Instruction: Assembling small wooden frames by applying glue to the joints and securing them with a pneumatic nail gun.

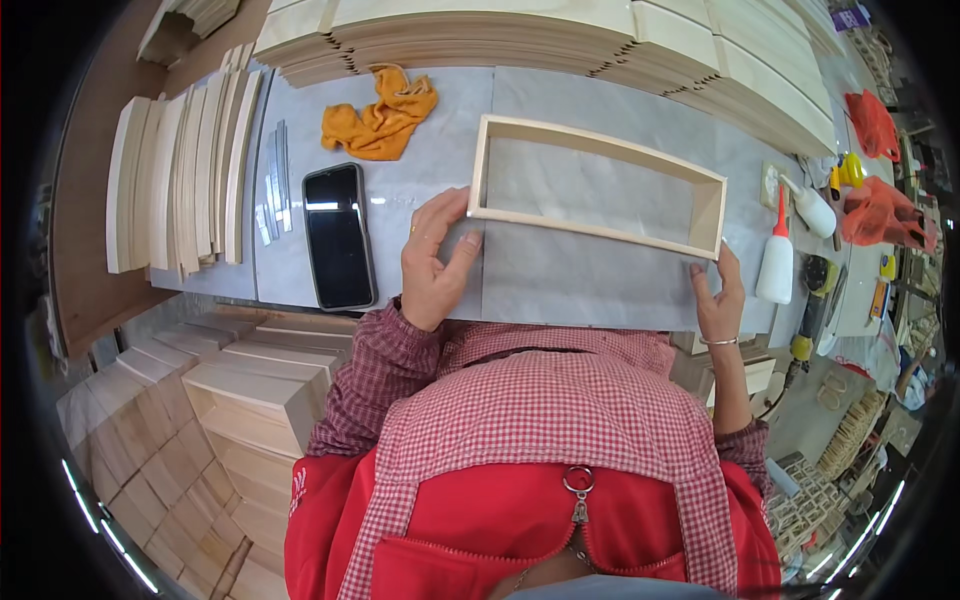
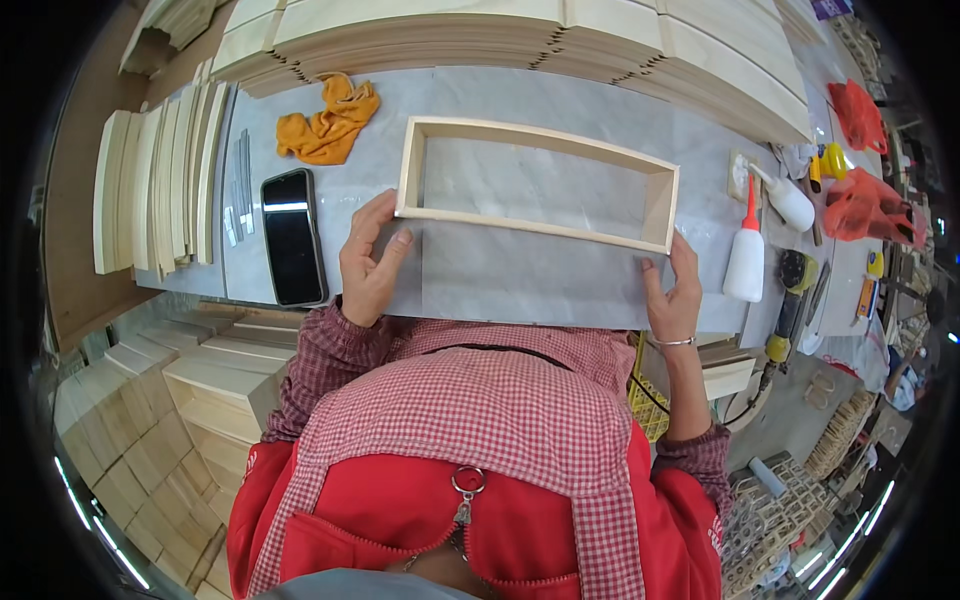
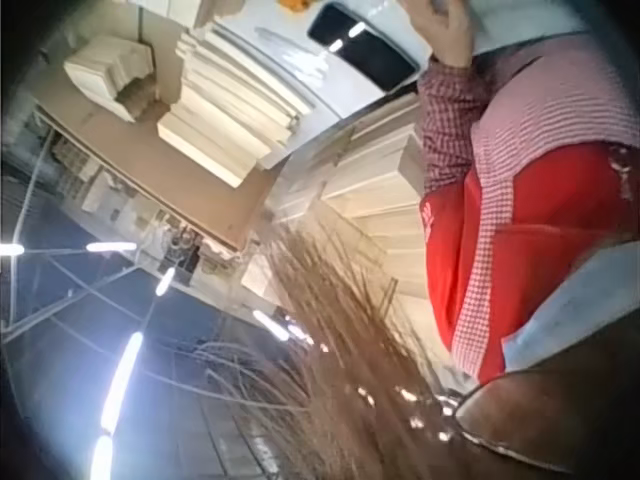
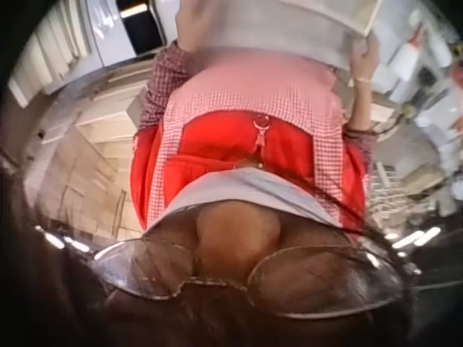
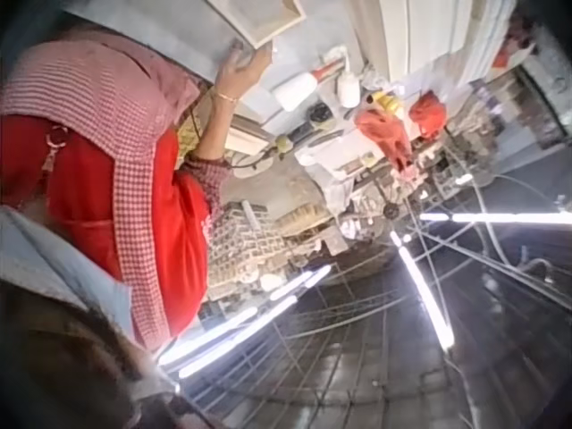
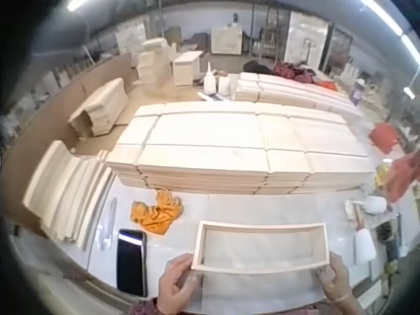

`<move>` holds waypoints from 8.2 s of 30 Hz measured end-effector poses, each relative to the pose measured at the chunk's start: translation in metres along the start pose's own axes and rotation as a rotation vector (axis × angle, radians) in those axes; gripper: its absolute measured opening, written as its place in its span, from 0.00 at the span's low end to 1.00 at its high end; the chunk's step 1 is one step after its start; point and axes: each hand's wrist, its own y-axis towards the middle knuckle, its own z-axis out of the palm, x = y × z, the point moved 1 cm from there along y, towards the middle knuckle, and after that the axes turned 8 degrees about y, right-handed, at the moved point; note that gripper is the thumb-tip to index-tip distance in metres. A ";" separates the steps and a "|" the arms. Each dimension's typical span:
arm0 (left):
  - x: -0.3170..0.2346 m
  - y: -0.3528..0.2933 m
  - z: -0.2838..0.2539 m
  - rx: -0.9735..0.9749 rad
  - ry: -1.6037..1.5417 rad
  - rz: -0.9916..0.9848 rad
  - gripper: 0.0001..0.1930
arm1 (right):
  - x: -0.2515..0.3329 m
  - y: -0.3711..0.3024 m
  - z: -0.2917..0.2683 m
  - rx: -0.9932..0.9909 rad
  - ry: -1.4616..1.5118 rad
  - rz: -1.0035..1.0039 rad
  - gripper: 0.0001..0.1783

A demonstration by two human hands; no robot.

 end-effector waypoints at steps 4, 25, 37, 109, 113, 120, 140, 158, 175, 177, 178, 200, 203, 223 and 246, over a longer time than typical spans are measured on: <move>-0.031 0.020 -0.024 0.015 -0.264 0.039 0.17 | -0.010 0.016 -0.039 -0.001 0.314 0.315 0.12; -0.025 0.033 -0.002 -0.001 -0.098 -0.325 0.14 | -0.066 0.051 -0.085 -0.240 -0.081 0.090 0.16; -0.007 0.000 0.010 -0.041 -0.102 -0.362 0.16 | -0.129 -0.001 -0.100 -0.219 0.024 0.479 0.26; 0.001 -0.021 0.007 -0.099 0.004 -0.020 0.10 | 0.088 0.125 0.059 0.017 0.944 0.399 0.24; 0.003 -0.021 0.007 -0.102 0.008 -0.019 0.10 | 0.088 0.131 0.061 -0.002 0.954 0.398 0.25; 0.002 -0.021 0.009 -0.098 0.012 -0.030 0.10 | 0.079 0.132 0.052 -0.036 0.928 0.400 0.25; -0.008 -0.019 0.012 -0.068 0.140 -0.059 0.10 | 0.008 0.104 -0.040 -0.201 0.894 0.406 0.21; 0.000 -0.023 0.016 -0.050 0.252 -0.022 0.10 | -0.057 0.067 -0.121 -0.426 0.804 0.463 0.22; 0.007 -0.026 0.018 -0.038 0.300 -0.030 0.11 | -0.067 0.021 -0.138 -0.451 0.859 0.501 0.18; 0.008 -0.026 0.017 -0.029 0.305 -0.034 0.11 | -0.062 0.012 -0.139 -0.456 0.854 0.509 0.18; 0.009 -0.026 0.016 -0.023 0.308 -0.040 0.11 | -0.059 0.008 -0.140 -0.458 0.848 0.512 0.18; 0.000 -0.026 0.017 -0.139 0.188 0.049 0.11 | 0.067 0.033 -0.037 -0.118 0.953 0.473 0.28; -0.001 -0.025 0.017 -0.152 0.148 0.031 0.11 | 0.093 0.044 0.000 -0.019 0.922 0.448 0.28; 0.000 -0.023 0.015 -0.163 0.080 0.041 0.12 | 0.105 0.047 0.011 -0.004 0.782 0.433 0.26; 0.003 -0.027 0.016 -0.067 0.179 0.006 0.11 | 0.017 -0.010 -0.110 -0.421 0.761 0.508 0.20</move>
